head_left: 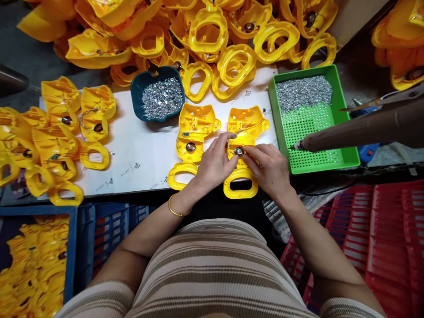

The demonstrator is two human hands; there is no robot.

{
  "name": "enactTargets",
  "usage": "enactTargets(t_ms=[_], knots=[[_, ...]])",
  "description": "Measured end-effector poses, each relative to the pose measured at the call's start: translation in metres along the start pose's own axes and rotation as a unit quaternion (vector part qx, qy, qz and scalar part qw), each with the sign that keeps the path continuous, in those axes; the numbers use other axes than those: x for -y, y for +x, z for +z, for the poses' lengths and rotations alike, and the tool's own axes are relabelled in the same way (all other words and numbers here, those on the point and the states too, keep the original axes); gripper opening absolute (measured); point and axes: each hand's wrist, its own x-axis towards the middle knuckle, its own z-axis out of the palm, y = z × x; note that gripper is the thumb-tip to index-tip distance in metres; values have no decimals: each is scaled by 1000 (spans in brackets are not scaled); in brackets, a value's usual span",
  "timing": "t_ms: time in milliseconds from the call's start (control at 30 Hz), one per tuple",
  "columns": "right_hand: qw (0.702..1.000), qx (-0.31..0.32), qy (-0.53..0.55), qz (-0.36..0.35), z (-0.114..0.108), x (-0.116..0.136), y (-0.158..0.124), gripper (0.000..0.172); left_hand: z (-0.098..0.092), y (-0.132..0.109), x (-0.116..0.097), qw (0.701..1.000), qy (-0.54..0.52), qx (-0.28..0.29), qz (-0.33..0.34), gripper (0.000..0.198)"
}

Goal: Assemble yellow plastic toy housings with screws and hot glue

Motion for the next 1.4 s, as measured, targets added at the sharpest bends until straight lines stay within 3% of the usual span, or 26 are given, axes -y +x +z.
enactTargets(t_ms=[333, 567, 700, 833, 967, 1100, 1267, 1400], knots=[[997, -8, -13, 74, 1, 5, 0, 20, -2, 4, 5, 999, -16, 29, -37, 44], [998, -10, -50, 33, -1, 5, -4, 21, -13, 6, -6, 995, 69, 75, -11, 54], [998, -41, -33, 33, -2, 5, -10, 26, -27, 4, -10, 993, 117, 10, 19, 37], [996, -78, 3, 40, -1, 7, -17, 25, -27, 22, -9, 980, 166, -78, 76, 29], [992, -110, 34, 60, 2, 5, -23, 24, -11, 54, -19, 951, 268, -30, 151, 25], [983, -132, 80, 98, -3, 2, -22, 28, -7, 67, -31, 939, 299, 9, 171, 16], [979, -173, 52, 96, -9, 1, -2, 45, -19, 60, -9, 948, 202, -28, 246, 15], [990, -102, -19, 95, -3, -9, 4, 39, -21, 57, 19, 949, 152, -22, 274, 15]])
